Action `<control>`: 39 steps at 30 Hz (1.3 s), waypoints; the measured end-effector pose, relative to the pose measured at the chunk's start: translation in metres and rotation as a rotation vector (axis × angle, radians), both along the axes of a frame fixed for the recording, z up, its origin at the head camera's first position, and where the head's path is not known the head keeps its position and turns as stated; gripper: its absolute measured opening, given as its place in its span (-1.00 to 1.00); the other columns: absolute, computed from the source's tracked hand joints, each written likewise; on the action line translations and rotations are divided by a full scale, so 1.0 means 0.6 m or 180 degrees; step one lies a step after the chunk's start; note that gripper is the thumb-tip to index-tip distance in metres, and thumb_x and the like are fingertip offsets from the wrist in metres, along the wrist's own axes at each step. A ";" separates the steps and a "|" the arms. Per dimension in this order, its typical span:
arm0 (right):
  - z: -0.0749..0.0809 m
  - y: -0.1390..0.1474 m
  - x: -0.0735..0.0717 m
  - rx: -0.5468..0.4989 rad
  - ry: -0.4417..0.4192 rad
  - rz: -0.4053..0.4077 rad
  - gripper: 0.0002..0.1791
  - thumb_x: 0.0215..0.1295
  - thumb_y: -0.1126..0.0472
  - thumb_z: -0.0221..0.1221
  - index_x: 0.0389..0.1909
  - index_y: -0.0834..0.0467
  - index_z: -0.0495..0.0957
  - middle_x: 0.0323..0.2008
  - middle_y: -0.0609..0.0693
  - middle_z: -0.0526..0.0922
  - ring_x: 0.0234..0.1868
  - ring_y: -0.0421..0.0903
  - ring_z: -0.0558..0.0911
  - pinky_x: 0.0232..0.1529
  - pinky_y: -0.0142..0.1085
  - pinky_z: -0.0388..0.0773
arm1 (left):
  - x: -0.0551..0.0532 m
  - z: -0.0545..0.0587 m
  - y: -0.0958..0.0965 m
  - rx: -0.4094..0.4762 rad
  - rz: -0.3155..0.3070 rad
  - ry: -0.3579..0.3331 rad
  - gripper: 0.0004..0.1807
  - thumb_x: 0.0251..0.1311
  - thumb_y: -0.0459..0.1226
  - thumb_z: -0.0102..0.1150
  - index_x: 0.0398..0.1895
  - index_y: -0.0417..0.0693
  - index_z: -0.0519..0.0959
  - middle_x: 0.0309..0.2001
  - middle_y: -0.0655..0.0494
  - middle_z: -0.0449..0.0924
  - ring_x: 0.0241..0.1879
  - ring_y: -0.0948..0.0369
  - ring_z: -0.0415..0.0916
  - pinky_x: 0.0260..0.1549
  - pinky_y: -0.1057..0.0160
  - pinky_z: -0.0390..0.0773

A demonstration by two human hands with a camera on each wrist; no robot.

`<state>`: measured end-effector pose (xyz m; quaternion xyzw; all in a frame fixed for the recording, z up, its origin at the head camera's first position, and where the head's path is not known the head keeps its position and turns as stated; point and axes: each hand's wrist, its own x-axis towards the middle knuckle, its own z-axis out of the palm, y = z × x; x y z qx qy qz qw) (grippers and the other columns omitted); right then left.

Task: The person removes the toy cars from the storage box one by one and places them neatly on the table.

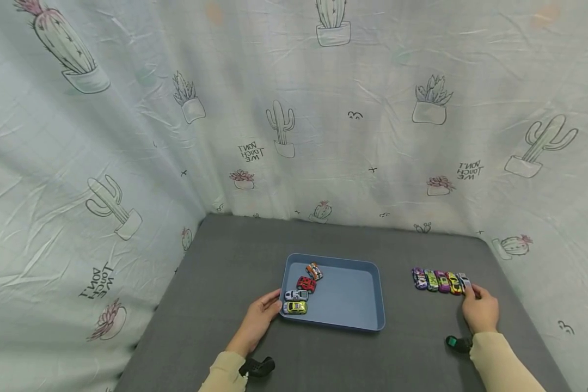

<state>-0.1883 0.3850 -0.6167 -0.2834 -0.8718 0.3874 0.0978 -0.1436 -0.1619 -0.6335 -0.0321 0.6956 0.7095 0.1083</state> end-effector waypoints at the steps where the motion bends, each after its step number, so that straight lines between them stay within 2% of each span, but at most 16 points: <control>1: 0.000 0.000 0.000 0.0001 0.0000 -0.0002 -0.40 0.54 0.05 -0.25 0.31 0.48 0.23 0.20 0.51 0.31 0.25 0.42 0.27 0.23 0.22 0.19 | 0.000 0.000 0.000 -0.0002 -0.0007 0.0016 -0.45 0.38 -0.17 0.10 0.37 -0.19 0.33 0.28 -0.19 0.38 0.27 0.00 0.33 0.16 0.18 0.44; 10: 0.001 -0.003 0.004 -0.0082 -0.0005 -0.0080 -0.36 0.54 0.04 -0.28 0.38 0.47 0.10 0.21 0.50 0.28 0.23 0.40 0.27 0.21 0.23 0.20 | -0.001 -0.003 0.001 -0.0032 -0.0002 -0.0010 -0.46 0.39 -0.17 0.09 0.37 -0.16 0.34 0.29 -0.15 0.38 0.27 0.02 0.33 0.19 0.16 0.41; 15: 0.018 -0.011 0.013 -0.0113 0.0253 -0.0242 -0.39 0.50 0.10 -0.27 0.37 0.47 0.10 0.19 0.47 0.25 0.20 0.36 0.26 0.15 0.19 0.24 | 0.001 -0.003 0.003 -0.0056 -0.0010 -0.0012 -0.48 0.40 -0.20 0.06 0.37 -0.16 0.33 0.30 -0.16 0.37 0.28 0.02 0.33 0.19 0.14 0.40; 18: 0.035 -0.022 0.015 -0.0117 0.0383 -0.0201 -0.39 0.50 0.09 -0.26 0.38 0.44 0.10 0.22 0.45 0.21 0.20 0.33 0.29 0.09 0.16 0.31 | 0.002 -0.003 0.003 -0.0018 -0.0020 0.0022 -0.48 0.41 -0.22 0.06 0.37 -0.18 0.33 0.29 -0.18 0.37 0.27 0.01 0.33 0.19 0.15 0.40; 20: 0.045 -0.032 0.014 -0.0087 0.0437 -0.0097 -0.39 0.50 0.06 -0.24 0.39 0.40 0.11 0.24 0.43 0.21 0.20 0.31 0.33 0.03 0.10 0.39 | 0.002 0.000 0.002 0.0053 -0.0020 0.0030 -0.48 0.40 -0.23 0.06 0.37 -0.20 0.32 0.29 -0.19 0.37 0.27 0.01 0.33 0.19 0.16 0.41; 23: 0.060 -0.052 0.011 -0.0091 0.0531 0.0084 -0.38 0.52 0.03 -0.21 0.40 0.37 0.10 0.25 0.43 0.20 0.18 0.31 0.35 -0.03 0.10 0.43 | 0.004 0.022 0.003 0.0111 -0.0063 0.0038 -0.49 0.41 -0.29 0.04 0.37 -0.29 0.30 0.29 -0.26 0.35 0.27 -0.05 0.32 0.18 0.15 0.42; 25: 0.065 -0.066 0.009 0.0001 0.0616 0.0187 -0.36 0.52 -0.02 -0.21 0.40 0.36 0.12 0.23 0.39 0.23 0.15 0.27 0.37 -0.11 0.06 0.47 | 0.003 0.025 0.002 0.0139 -0.0065 0.0009 -0.50 0.42 -0.32 0.02 0.37 -0.31 0.29 0.29 -0.28 0.34 0.28 -0.06 0.31 0.18 0.14 0.42; 27: 0.072 -0.082 0.009 0.0071 0.0677 0.0291 -0.36 0.52 -0.04 -0.22 0.39 0.34 0.14 0.21 0.36 0.25 0.12 0.24 0.37 -0.13 0.09 0.47 | 0.002 0.023 0.002 0.0120 -0.0057 -0.0006 -0.50 0.42 -0.32 0.02 0.36 -0.31 0.29 0.29 -0.28 0.34 0.28 -0.07 0.30 0.18 0.13 0.41; 30: 0.086 -0.105 0.008 0.0124 0.0822 0.0490 -0.39 0.53 -0.03 -0.20 0.37 0.33 0.18 0.17 0.32 0.30 0.07 0.19 0.39 -0.17 0.04 0.48 | -0.005 0.000 0.001 0.0092 -0.0017 0.0020 -0.48 0.41 -0.26 0.05 0.37 -0.25 0.31 0.29 -0.23 0.35 0.28 -0.03 0.32 0.18 0.15 0.41; 31: 0.092 -0.112 0.009 0.0077 0.0847 0.0582 -0.41 0.53 0.00 -0.17 0.37 0.33 0.19 0.17 0.33 0.30 0.08 0.20 0.40 -0.14 0.01 0.47 | -0.005 -0.002 0.001 0.0062 -0.0006 0.0023 -0.48 0.41 -0.24 0.06 0.37 -0.23 0.32 0.29 -0.22 0.36 0.27 -0.02 0.33 0.18 0.15 0.41; 33: 0.101 -0.127 0.011 0.0054 0.0896 0.0755 -0.44 0.53 0.03 -0.13 0.36 0.33 0.22 0.15 0.32 0.32 0.06 0.15 0.40 -0.10 -0.12 0.45 | -0.004 -0.005 0.000 0.0000 -0.0001 0.0029 -0.48 0.40 -0.22 0.07 0.37 -0.22 0.33 0.29 -0.21 0.37 0.26 -0.01 0.34 0.18 0.14 0.42; 36: 0.106 -0.149 0.015 0.0131 0.0965 0.1016 -0.47 0.52 0.06 -0.08 0.33 0.31 0.27 0.12 0.27 0.38 0.00 0.04 0.42 -0.18 -0.35 0.40 | -0.001 -0.005 0.000 -0.0050 0.0010 0.0001 -0.48 0.39 -0.22 0.08 0.36 -0.20 0.34 0.27 -0.19 0.39 0.25 0.01 0.36 0.18 0.14 0.42; 39: 0.106 -0.173 0.017 0.0173 0.1088 0.1258 -0.50 0.50 0.08 -0.01 0.30 0.29 0.32 0.08 0.24 0.44 -0.07 -0.08 0.44 -0.24 -0.49 0.39 | -0.002 -0.002 0.001 -0.0025 0.0038 -0.0030 -0.49 0.38 -0.22 0.11 0.35 -0.18 0.36 0.27 -0.16 0.41 0.24 0.04 0.38 0.18 0.14 0.42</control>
